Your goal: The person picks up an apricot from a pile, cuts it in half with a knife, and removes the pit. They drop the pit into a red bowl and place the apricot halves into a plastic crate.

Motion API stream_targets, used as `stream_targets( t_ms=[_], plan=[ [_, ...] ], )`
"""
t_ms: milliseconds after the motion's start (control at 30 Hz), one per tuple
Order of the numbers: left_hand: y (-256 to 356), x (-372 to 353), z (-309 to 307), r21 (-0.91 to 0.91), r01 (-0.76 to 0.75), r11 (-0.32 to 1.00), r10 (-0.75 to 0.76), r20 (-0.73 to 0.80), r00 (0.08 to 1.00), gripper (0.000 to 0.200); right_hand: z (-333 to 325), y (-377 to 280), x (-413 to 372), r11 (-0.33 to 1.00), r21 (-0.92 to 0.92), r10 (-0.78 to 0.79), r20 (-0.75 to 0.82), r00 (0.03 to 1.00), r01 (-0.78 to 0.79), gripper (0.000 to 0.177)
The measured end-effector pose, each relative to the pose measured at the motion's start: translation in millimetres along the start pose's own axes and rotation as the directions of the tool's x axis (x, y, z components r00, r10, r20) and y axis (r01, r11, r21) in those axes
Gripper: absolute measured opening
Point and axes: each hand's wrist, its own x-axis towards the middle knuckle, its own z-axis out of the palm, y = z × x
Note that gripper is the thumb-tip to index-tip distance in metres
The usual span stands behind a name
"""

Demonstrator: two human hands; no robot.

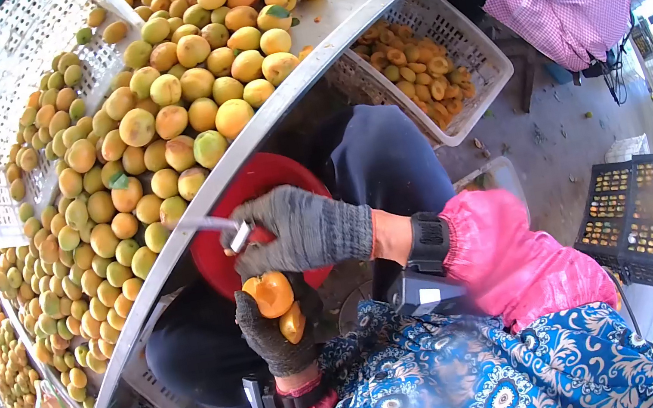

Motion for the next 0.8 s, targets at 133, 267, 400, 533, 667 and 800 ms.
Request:
stream_targets(
  t_ms=[133, 267, 400, 533, 667, 800],
  plan=[
    [4.1, -5.0, 2.2, 0.311, -0.12, 0.943, 0.118, 0.025, 0.993, 0.065, 5.2, 8.7, -12.9, 0.944, -0.298, -0.111, 0.12, 0.987, 0.143, 0.035],
    [22.1, -15.0, 13.4, 0.661, -0.204, 0.722, 0.204, 0.079, 0.976, 0.053, 12.9, -7.0, -17.6, 0.899, -0.387, -0.159, 0.153, 0.975, 0.207, 0.031],
    [36.9, -27.7, 14.7, 0.52, -0.071, 0.851, 0.1, -0.027, 0.995, 0.052, 23.4, -5.7, -16.3, 0.948, -0.229, -0.185, 0.166, 0.969, 0.22, 0.029],
    [66.0, -50.6, 20.7, 0.452, -0.168, 0.876, 0.199, -0.021, 0.98, 0.051, 40.0, -32.4, -16.1, 0.987, -0.03, -0.146, 0.208, 0.967, 0.156, 0.025],
    [103.6, -72.3, -6.3, 0.494, -0.329, 0.805, 0.429, -0.102, 0.897, 0.054, 52.5, -46.2, -18.1, 0.975, -0.001, -0.22, 0.166, 0.961, 0.223, 0.021],
    [153.3, -113.8, -32.2, 0.605, -0.43, 0.67, 0.636, -0.17, 0.753, 0.052, 53.4, -46.2, -27.0, 0.962, 0.11, -0.247, -0.041, 0.968, 0.251, 0.021]
  ],
)
